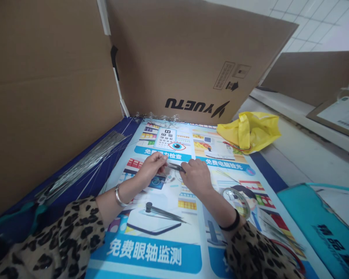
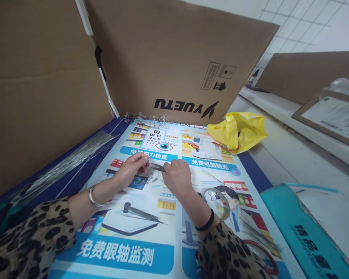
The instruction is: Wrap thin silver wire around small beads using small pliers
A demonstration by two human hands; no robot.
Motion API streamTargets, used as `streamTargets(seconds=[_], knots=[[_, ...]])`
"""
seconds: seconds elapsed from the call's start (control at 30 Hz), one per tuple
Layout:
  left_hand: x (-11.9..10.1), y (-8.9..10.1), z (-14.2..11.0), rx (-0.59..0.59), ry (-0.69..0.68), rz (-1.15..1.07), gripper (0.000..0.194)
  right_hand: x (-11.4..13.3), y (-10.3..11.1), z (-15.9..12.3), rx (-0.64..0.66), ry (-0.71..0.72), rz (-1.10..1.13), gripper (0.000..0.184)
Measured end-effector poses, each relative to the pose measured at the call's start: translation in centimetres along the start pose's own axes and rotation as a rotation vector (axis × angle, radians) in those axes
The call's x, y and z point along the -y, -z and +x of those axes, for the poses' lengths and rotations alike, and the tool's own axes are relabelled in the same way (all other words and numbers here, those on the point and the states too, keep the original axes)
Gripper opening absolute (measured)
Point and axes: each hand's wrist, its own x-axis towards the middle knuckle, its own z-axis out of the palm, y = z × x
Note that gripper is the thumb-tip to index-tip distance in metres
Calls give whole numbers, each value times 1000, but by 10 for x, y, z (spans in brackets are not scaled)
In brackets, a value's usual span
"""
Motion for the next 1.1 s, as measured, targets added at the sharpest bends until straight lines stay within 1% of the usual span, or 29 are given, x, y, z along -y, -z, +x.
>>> streamTargets(seconds=[0.27, 0.47, 0.63, 0.77, 0.93, 1.1], knots=[[6, 2, 2, 6, -68, 36, 30, 1, 2, -1, 0, 13, -31, 15], [9, 2, 1, -17, -139, 145, 29, 2, 3, -1, 20, 10, -29, 15], [6, 1, -3, -59, -192, 256, 27, 2, 2, 0, 16, -4, -17, 16], [5, 1, -5, -70, -221, 325, 27, 2, 3, -1, 27, -9, -3, 16], [5, 2, -6, -64, -228, 362, 27, 3, 6, 0, 65, -21, 17, 17], [5, 3, -6, -32, -236, 321, 27, 4, 10, 1, 106, -45, 26, 18]])
